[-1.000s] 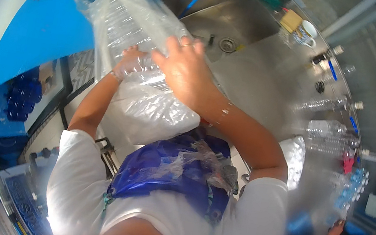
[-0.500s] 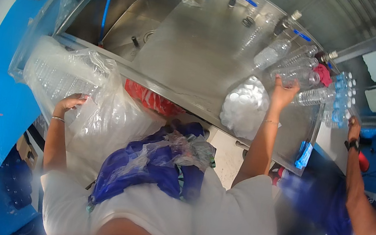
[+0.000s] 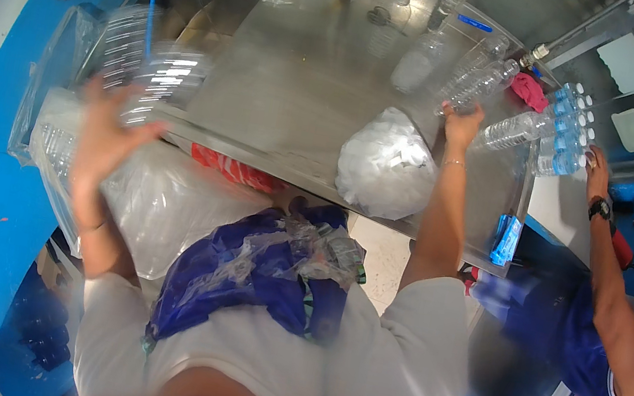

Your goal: The person repeatedly picks up clear plastic bottles, applies small blue labels to their sides, and secures white caps. They handle bottles one at a time, placing finished units aside on a stainless steel work surface.

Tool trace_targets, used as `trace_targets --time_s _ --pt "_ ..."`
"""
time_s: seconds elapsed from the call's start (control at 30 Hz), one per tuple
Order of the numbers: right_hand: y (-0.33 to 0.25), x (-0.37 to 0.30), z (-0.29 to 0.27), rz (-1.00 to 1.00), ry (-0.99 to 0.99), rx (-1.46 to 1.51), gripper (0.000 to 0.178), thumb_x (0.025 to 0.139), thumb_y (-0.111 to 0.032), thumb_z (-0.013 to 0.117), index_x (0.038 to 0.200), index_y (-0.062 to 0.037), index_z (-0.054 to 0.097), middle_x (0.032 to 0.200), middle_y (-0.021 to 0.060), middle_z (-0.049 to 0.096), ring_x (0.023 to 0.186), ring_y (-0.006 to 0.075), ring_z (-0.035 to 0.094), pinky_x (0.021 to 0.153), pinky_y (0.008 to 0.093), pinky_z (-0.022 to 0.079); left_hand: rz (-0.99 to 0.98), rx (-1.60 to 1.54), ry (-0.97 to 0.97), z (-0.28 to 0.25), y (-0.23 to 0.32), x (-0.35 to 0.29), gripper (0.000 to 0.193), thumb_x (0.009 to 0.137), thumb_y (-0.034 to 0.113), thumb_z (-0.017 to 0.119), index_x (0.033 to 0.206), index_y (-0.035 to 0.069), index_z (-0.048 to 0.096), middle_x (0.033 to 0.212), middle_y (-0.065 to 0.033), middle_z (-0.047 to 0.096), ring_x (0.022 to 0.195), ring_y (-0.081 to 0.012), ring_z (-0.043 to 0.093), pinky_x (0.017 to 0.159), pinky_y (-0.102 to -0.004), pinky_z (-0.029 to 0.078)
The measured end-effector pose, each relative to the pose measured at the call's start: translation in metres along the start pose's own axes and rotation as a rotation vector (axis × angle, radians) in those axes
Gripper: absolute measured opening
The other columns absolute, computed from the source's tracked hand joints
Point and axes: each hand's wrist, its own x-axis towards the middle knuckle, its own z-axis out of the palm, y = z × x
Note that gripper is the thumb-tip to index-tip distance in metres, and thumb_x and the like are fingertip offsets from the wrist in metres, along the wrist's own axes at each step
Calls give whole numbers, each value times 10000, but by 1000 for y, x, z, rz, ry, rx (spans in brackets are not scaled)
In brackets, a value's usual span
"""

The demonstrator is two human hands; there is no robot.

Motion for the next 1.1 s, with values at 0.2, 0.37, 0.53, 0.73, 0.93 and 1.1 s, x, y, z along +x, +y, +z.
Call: trace_targets --time_s 0.2,0.37,0.53,0.73,0.93,1.1 --pt "-4 -61 -61 -188 -132 367 328 797 -106 702 1105 -56 600 929 103 655 828 259 638 736 369 493 57 84 -507 167 132 84 782 558 601 804 1158 113 693 1476 -354 185 1240 -503 371 1036 -522 330" --pt "-32 -119 -111 -772 -802 -156 159 797 -131 693 948 -84 698 929 154 626 856 320 618 751 406 495 127 210 -529 241 170 108 836 529 619 816 1225 180 667 1535 -345 -42 1214 -563 363 991 -542 374" --pt "-34 -131 -122 -723 -790 -191 182 821 -153 690 985 -73 696 999 131 600 860 302 633 762 405 499 64 192 -559 266 178 113 883 475 645 843 1226 214 667 1547 -278 -191 1278 -664 234 963 -583 393" --pt "-32 -121 -130 -559 -892 -8 190 818 -95 693 1005 -66 673 980 115 591 758 264 638 703 377 504 120 127 -486 251 188 119 758 561 474 878 1224 177 661 1579 -222 -111 1294 -631 254 933 -670 392" --pt "-39 -124 -134 -433 -780 29 193 795 -62 685 987 -69 659 926 108 568 707 246 624 656 357 502 287 -257 -668 228 195 72 509 757 345 767 1121 16 631 1056 -253 615 946 -386 632 818 -445 496" --pt "-33 -122 -122 -409 -720 45 204 785 -39 686 984 -70 653 902 108 556 700 248 620 658 356 503 283 -462 -1017 229 193 37 644 799 411 731 1237 3 492 856 -222 662 834 -314 663 729 -392 502"
